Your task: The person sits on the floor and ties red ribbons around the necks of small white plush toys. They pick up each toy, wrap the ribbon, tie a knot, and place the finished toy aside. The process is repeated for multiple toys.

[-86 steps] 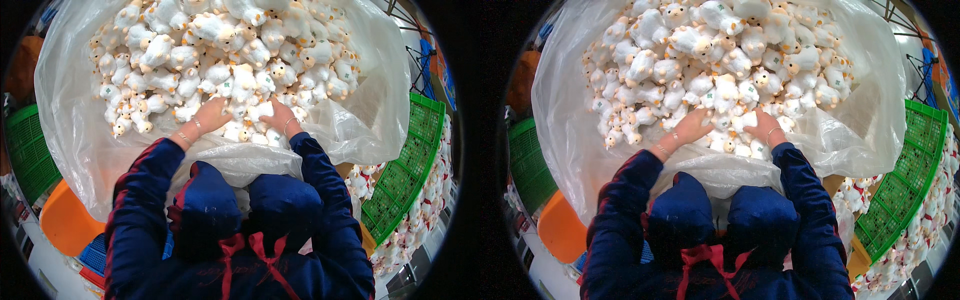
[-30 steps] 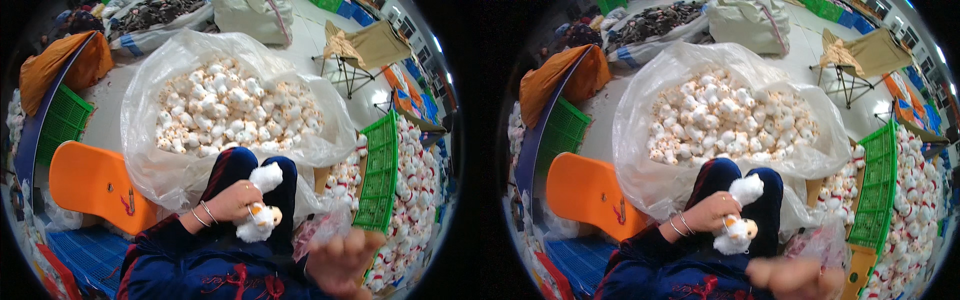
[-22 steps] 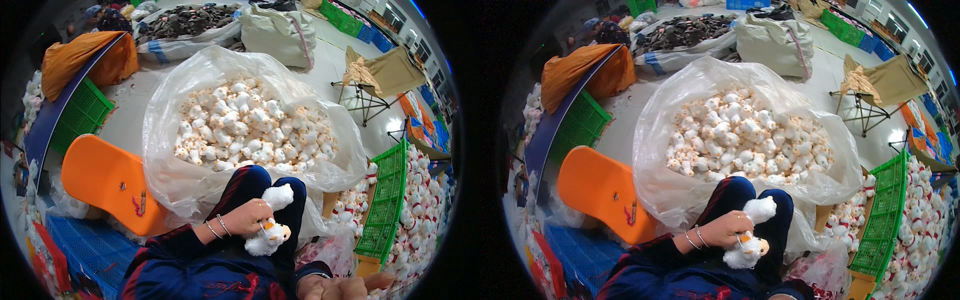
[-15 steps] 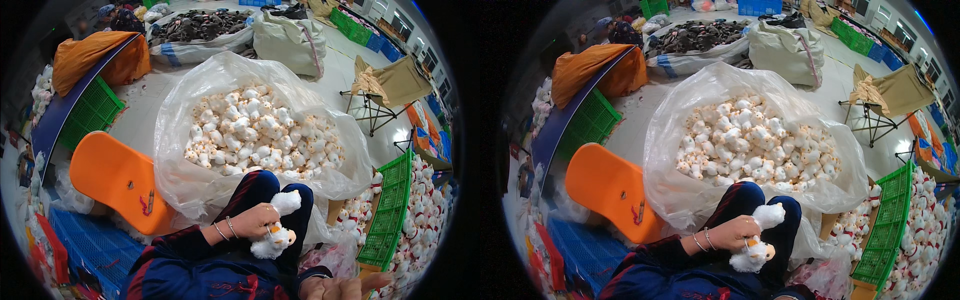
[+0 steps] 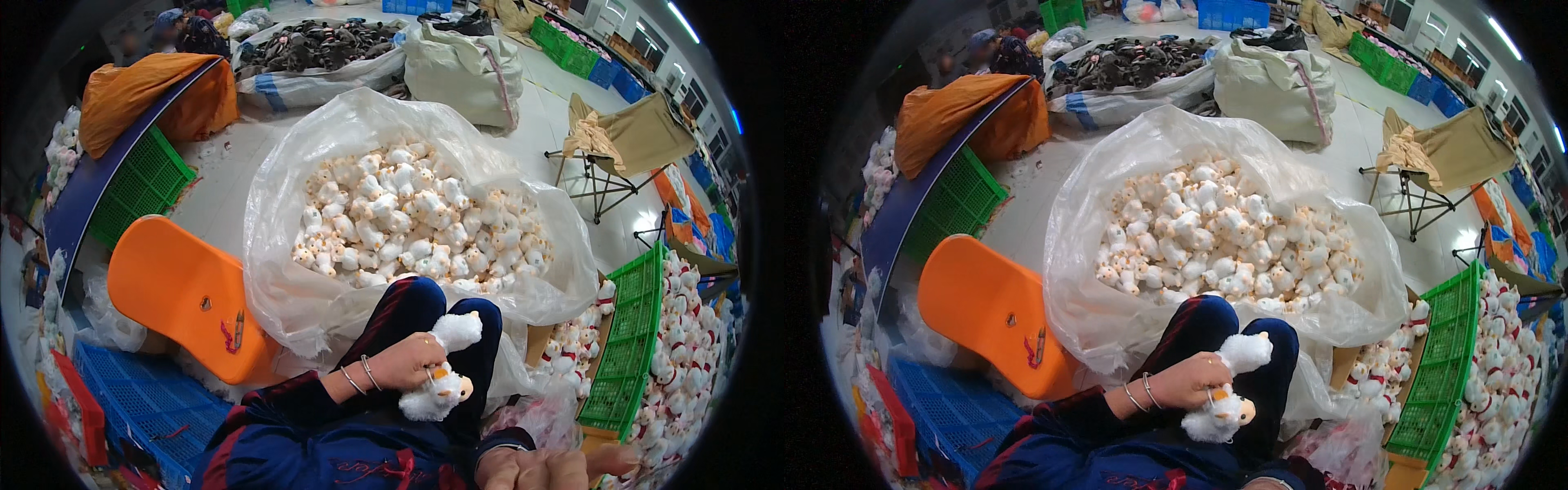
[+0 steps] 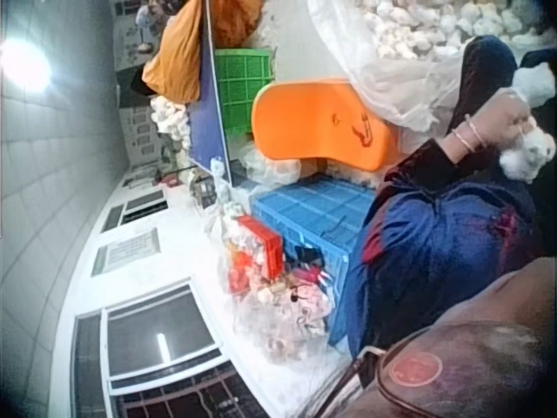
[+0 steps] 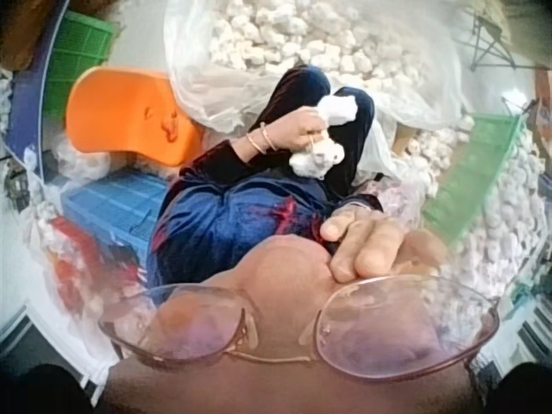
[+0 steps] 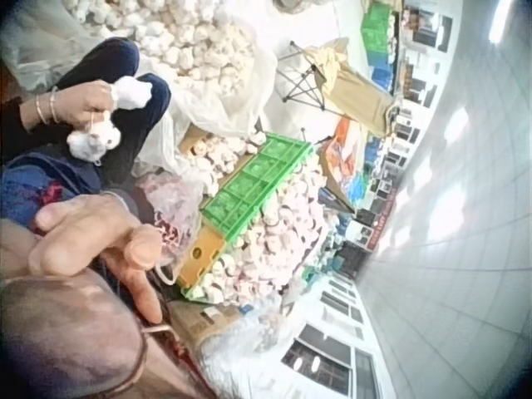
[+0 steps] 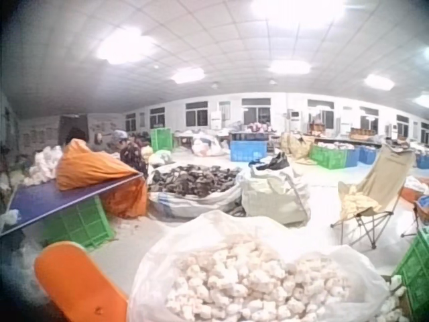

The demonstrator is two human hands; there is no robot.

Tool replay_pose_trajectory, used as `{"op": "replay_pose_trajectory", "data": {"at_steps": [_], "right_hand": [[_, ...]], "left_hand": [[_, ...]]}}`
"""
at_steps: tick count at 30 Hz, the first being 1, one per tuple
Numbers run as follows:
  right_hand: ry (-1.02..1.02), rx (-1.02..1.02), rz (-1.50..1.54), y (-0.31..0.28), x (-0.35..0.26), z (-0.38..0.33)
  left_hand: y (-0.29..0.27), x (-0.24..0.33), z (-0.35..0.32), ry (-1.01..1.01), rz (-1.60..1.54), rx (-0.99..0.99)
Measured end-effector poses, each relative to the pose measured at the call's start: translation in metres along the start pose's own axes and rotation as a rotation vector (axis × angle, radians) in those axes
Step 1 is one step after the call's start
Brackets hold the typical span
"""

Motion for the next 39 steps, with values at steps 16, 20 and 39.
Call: {"op": "replay_pose_trajectory", "data": {"at_steps": [16,20,39], "right_hand": [[0.059,-0.008,0.034,0.010,0.000,0.013],[0.124,-0.083,0.033,0.007,0.002,0.017],[-0.188,0.254,0.118,-0.143,0.054,0.027]], "left_hand": [[0.004,-0.001,0.002,0.025,0.007,0.057],[0.005,0.000,-0.003,0.032,-0.003,0.094],[-0.003,0.014,-0.001,0.077,-0.020,0.119]]}}
Point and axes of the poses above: each hand's wrist, its own z-axis towards the middle knuckle, its own y-axis out of the palm, x = y × z, the point moved 5 cm from there along z, towards the middle knuckle, and after that the axes turned 6 degrees about -x, right-handed, at the moved point
